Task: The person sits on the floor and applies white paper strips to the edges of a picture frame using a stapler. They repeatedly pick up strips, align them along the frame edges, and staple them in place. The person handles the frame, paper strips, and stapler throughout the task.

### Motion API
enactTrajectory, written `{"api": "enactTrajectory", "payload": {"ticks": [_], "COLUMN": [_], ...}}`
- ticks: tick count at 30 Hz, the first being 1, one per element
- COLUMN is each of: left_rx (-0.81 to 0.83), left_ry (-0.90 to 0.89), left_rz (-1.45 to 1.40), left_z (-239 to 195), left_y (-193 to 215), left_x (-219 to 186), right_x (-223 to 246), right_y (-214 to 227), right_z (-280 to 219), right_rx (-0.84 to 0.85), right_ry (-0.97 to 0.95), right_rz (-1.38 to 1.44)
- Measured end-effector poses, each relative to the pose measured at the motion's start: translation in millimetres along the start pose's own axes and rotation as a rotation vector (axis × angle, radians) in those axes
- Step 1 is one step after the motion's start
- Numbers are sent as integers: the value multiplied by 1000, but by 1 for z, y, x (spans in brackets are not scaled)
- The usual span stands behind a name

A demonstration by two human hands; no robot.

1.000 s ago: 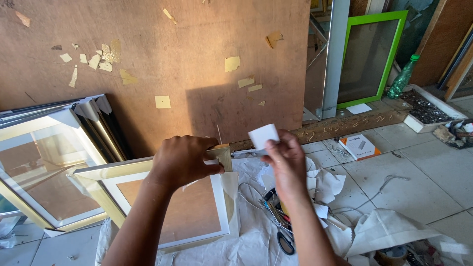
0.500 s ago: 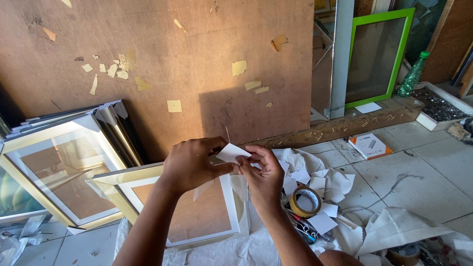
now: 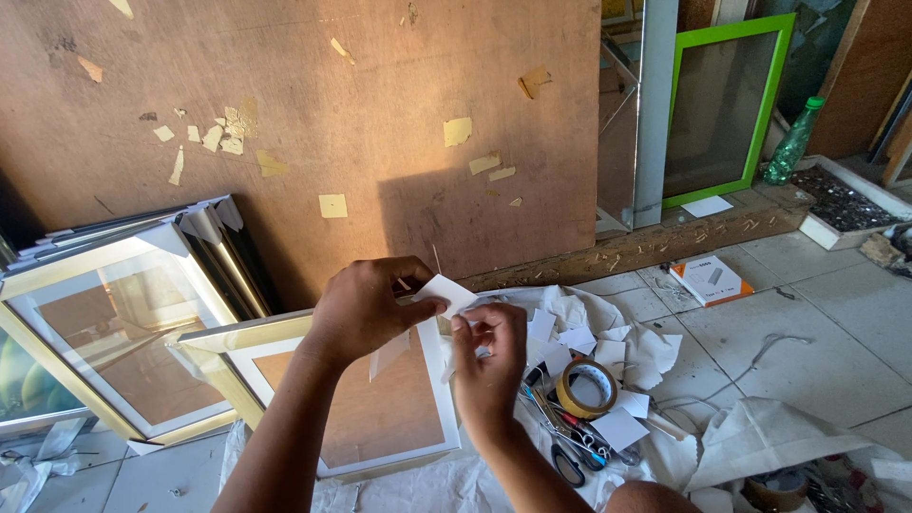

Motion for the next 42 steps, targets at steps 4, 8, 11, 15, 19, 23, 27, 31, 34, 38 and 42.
{"api": "enactTrajectory", "payload": {"ticks": [4, 8, 11, 15, 19, 23, 27, 31, 34, 38, 42], "left_rx": [25, 7, -14, -58, -72, -86, -17, 119, 225, 178, 150], "left_ry": [-25, -22, -31, -102, -95, -152, -148, -59, -102, -155, -183], "left_rz": [-95, -55, -59, -79, -85, -79, -31, -20, -33, -3, 22], "left_z": [1, 1, 5, 10, 15, 18, 6, -7, -7, 2, 1], "left_y": [1, 2, -4, -7, -9, -12, -2, 18, 17, 10, 8], "left_x": [3, 2, 10, 17, 22, 26, 10, -12, -15, -5, -2], "right_x": [-16, -8, -6, -9, -12, -15, -23, -42, -54, -94, -231], "right_y": [-7, -15, -19, -23, -24, -22, -21, -15, -6, 21, 105], "right_z": [-30, -39, -42, -41, -31, -20, -9, 6, 16, 24, -41], "right_rx": [67, 145, 200, 283, 242, 167, 168, 148, 225, 459, 957], "right_ry": [-22, 218, 235, 11, -34, -221, -375, -496, -613, -624, -559], "right_rz": [-206, -535, -627, -438, -211, -33, 193, 497, 617, -34, -1071]}}
Point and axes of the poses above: each hand's wrist, its own z-axis towards the middle knuckle, its own y-axis out of the back of the hand, x = y × z, the point moved 3 cm from there along z, towards the middle knuckle, and after that the axes turned 4 degrees about y, right-handed, at the moved point
